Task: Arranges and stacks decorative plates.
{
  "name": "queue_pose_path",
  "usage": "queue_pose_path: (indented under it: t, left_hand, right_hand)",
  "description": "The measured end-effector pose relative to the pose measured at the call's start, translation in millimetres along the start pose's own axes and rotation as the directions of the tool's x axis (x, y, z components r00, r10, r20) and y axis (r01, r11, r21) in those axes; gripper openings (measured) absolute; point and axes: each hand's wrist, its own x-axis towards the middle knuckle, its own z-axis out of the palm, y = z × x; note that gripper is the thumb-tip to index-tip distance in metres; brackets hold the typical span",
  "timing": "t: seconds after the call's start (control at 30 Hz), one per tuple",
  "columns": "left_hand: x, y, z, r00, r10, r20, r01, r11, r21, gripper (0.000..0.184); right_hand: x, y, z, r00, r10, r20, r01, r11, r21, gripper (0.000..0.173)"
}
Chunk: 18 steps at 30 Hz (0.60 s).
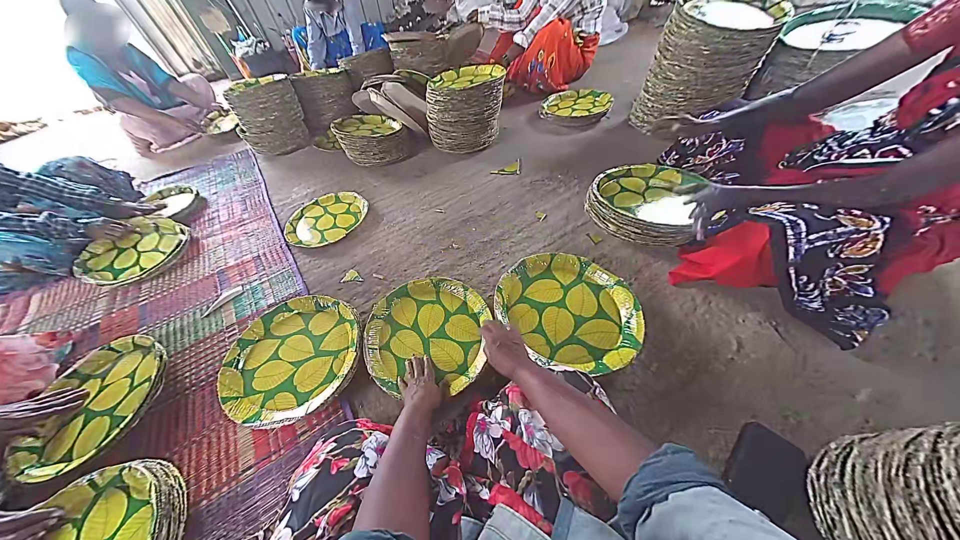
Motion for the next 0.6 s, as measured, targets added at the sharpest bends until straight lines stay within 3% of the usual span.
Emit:
queue_pose_path:
  t: [0.07,0.13,0.23,0.37,0.47,0.53,0.6]
  left_hand:
    - [2,0,0,1.0,0.01,-0.01,-0.01,1.0,-0.009,0.081]
    - [5,-1,-1,1.0,0.014,-0.02,-0.015,1.0,-0.007,0.081]
    - [6,-3,0,1.0,0.015,-0.021,-0.015,1.0,0.002,0.081]
    - [7,-2,-3,0.999,0.024,-0.039,-0.025,0.999,-0.028,0.082]
    - [6,-3,-8,0.995,0.024,-0.093,-0.036,0.99,-0.134,0.08]
    - [3,-5,-14,0.973,-0.043,-0.225,-0.029,0.951,-0.308,0.075]
    - [1,-10,-14,0.89,-0.242,-0.387,-0.002,0.846,-0.533,0.071]
  right_hand:
    - [3,10,-8,0.962,0.26,-0.085,-0.256,0.965,0.055,0.056]
    - [6,21,-9,0.913,0.405,-0.044,-0.4,0.912,0.091,0.052]
    - [5,21,-9,0.891,0.453,0.015,-0.453,0.887,0.096,0.04]
    - [5,24,-14,0.88,0.467,-0.082,-0.455,0.88,0.138,0.043]
    - [-2,24,-18,0.832,0.35,-0.43,-0.327,0.936,0.13,0.038]
    - [-4,25,-10,0.703,0.089,-0.705,-0.074,0.996,0.051,0.028]
    - [-6,17,1,0.622,-0.171,-0.764,0.211,0.976,-0.047,0.022]
